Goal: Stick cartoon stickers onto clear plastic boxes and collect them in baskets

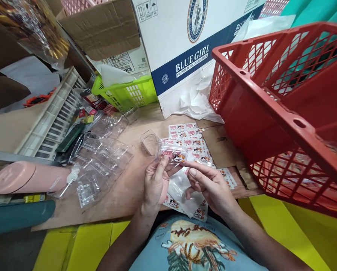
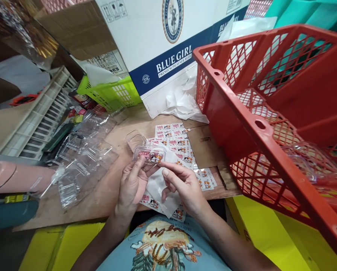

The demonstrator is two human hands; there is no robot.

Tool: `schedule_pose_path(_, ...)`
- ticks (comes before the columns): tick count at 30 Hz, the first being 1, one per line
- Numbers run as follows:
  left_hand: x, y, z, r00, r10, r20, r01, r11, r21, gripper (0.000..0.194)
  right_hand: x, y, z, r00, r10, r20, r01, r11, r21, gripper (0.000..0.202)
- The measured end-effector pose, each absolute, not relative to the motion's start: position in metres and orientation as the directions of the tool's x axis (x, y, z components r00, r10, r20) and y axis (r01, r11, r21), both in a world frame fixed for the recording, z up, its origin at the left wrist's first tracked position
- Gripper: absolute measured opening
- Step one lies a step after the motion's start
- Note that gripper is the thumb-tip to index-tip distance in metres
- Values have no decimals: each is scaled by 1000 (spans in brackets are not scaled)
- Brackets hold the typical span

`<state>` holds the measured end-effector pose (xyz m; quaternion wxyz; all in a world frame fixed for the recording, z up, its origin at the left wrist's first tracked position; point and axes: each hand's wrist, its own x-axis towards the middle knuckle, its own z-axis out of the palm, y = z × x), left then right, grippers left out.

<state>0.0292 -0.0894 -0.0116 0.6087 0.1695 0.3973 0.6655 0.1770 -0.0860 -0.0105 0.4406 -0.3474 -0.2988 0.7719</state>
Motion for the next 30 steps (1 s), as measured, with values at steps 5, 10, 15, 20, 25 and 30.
schedule_pose_path(5,38,-90,-14,-309,932,-191,-626,-48,779,9,177,-87,-18,-273,942,-196,-194,-254,-948,38)
schedule_pose_path(10,35,-88,-18,-352,917,-187,-619,-78,782,6,183,-86,-27,-191,950,246,352,301,-886,44)
schedule_pose_path(15,34,-90,-17,-310,929,-201,-653,-54,756,7,181,-83,-24,-376,707,598,617,673,-407,67)
schedule_pose_path(20,28,-99,-9,-104,977,-188,-622,84,779,16,182,-65,-12,-435,723,537,424,690,-587,69)
schedule_pose_path(25,-28,-76,15,282,959,-19,102,-11,995,27,179,-50,-3,-332,816,474,329,571,-752,64)
schedule_pose_path(30,-72,-14,6,449,892,55,820,-436,370,51,174,-80,11,-289,779,556,482,620,-619,70)
